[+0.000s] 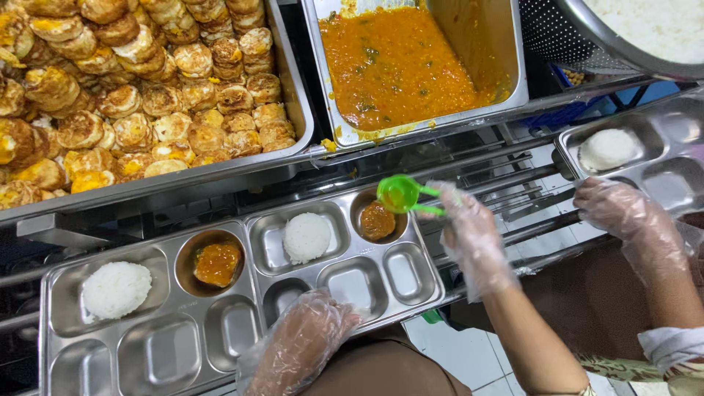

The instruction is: The person assembles meals on compartmentalized metal trays by scooping rice, placing a fried egg, and adding curry sauce. The person repeats this process for multiple trays in a continuous assembly line.

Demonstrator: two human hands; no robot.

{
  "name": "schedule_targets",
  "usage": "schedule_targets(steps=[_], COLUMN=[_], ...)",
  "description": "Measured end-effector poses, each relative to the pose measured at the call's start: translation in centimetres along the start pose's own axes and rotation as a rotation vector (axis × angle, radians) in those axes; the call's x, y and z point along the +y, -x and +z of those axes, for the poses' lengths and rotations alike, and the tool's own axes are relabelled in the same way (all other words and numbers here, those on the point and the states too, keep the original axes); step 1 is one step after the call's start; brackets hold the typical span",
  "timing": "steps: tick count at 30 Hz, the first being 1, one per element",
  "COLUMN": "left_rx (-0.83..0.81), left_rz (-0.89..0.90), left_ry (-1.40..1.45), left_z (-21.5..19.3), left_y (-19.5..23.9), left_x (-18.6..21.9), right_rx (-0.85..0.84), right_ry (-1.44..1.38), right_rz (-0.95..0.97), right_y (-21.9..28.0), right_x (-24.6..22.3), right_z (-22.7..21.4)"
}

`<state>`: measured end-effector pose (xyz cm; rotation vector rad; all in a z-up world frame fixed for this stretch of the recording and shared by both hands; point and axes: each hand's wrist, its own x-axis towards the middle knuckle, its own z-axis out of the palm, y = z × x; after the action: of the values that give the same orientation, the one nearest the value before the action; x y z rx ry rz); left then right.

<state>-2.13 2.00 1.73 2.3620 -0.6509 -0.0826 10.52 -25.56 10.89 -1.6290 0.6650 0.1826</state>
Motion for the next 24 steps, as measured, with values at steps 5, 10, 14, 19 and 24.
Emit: schedule_targets(steps=[5, 10, 14, 19, 24], left_rx=[-0.03, -0.409, 0.0, 0.369, 0.284], left_rz=[-0.118, -0.395, -0.011, 0.231, 0.071], left_ry=[-0.15, -0.572, -0.874, -0.763, -0.028], left_z=[0.6, -0.6, -4.4, -8.7, -6.6], left_y=[2.9, 6.1, 8.9, 9.5, 2.3], left_x=[-2.5, -8.1, -10.3, -7.7, -1.1], right_rx=[-0.286, -0.12, 0.0, 0.142, -0.181], right_ry=[-0.362, -0.302, 0.435, 0.896, 0.883], right_rz=[-0.077, -0.447, -0.817, -1.161, -0.597], right_y=[0.1, -2.9, -8.0, -13.4, -13.9], right_x=[-5.8, -11.2, -15.3, -14.8, -16.2], right_z=[-0.4, 1.1, 3.3, 7.2, 9.1])
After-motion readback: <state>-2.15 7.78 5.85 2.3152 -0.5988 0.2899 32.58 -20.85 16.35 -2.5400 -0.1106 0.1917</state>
